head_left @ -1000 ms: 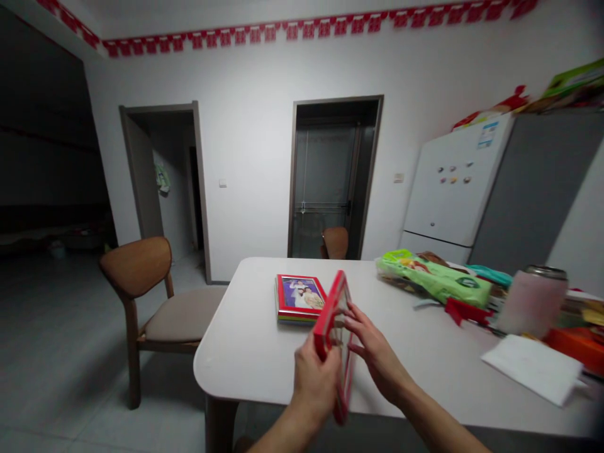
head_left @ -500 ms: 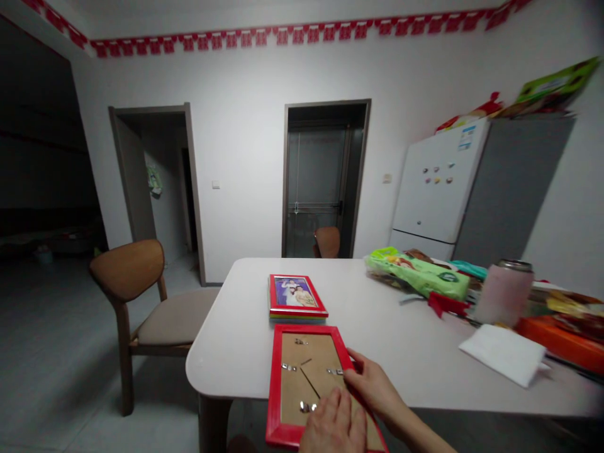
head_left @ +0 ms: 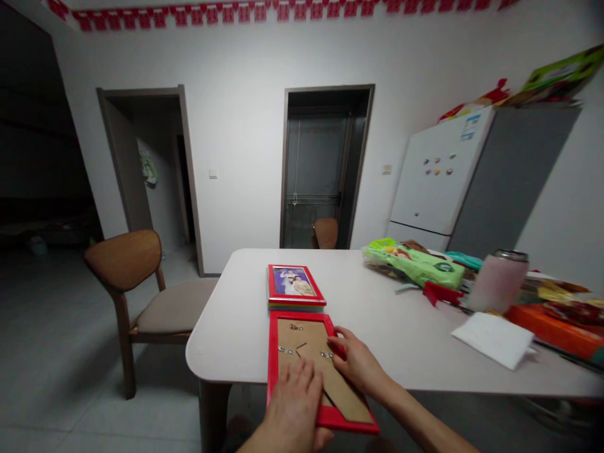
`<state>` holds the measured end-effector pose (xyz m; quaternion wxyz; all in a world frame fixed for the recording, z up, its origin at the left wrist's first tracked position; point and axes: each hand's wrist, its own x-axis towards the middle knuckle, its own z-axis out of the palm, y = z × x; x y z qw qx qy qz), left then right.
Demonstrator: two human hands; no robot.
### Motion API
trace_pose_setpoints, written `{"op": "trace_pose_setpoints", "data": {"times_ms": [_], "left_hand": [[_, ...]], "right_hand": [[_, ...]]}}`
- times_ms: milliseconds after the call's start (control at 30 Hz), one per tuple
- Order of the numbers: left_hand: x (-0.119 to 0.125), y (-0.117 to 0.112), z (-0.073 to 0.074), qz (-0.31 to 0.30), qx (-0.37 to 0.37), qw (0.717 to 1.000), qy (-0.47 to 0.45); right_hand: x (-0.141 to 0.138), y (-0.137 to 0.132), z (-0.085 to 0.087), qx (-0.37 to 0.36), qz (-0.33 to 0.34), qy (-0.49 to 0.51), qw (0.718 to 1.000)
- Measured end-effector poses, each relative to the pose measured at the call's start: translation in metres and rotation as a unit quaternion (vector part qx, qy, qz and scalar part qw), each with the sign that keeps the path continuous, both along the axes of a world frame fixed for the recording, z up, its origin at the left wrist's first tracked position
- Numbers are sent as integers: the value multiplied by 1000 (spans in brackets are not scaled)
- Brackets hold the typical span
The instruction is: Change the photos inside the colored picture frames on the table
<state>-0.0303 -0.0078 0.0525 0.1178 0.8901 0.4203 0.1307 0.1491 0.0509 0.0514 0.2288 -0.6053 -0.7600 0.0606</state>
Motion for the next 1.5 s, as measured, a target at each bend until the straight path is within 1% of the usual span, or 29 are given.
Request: {"op": "trace_pose_setpoints", "data": {"times_ms": [33,100,133,200,333,433,500,600,667,767,867,933,1000,1067,1133,1200,1233,1267,1333,1400,1433,1500], "left_hand": [[-12,2,2,39,-8,999,-10],[-31,6,4,89,-38,995,-27],[-37,8,4,99,-54,993,-36],[-44,11,3,98,-72,991,-55],[-43,12,-1,94,-77,989,-81],[-41,11,-2,95,-73,989,-86],[-39,10,-2,102,-69,989,-86],[-38,11,-3,109,-68,988,-87],[-37,13,-7,106,-61,988,-90],[-36,16,-14,97,-38,989,-101],[-36,17,-19,91,-20,989,-112],[-37,16,-19,91,-14,989,-116],[-38,16,-19,90,-17,989,-116],[-38,17,-19,89,-26,989,-114],[-38,19,-19,89,-31,989,-117],[-36,21,-20,94,-28,987,-126],[-35,22,-21,96,-26,986,-132],[-33,24,-21,99,-25,985,-138],[-31,25,-21,103,-26,983,-151],[-29,25,-21,105,-33,981,-160],[-28,25,-20,107,-37,980,-162],[-27,24,-19,113,-43,979,-166]], "right_hand": [[-1,0,1,-1,15,-9,1000],[-2,1,1,-8,38,-28,999],[-2,2,1,-11,41,-34,999],[-3,4,1,-9,34,-41,999],[-3,8,0,0,21,-61,998],[-9,12,3,27,9,-79,996],[-21,17,4,35,27,-58,997],[-45,22,3,4,90,6,996],[-61,23,2,-7,114,28,993],[-78,23,-1,7,119,35,992],[-85,25,-3,12,95,47,994],[-85,26,-1,9,82,52,995],[-80,25,3,4,88,63,994],[-70,19,9,-15,114,93,989],[-57,8,15,-49,150,124,980],[-43,-3,18,-76,176,131,973],[-38,-8,18,-79,172,126,974],[-33,-13,17,-73,153,117,979],[-28,-18,13,-45,82,83,992],[-26,-20,9,-24,14,40,999],[-26,-20,8,-24,0,22,999],[-26,-19,7,-32,1,6,999]]}}
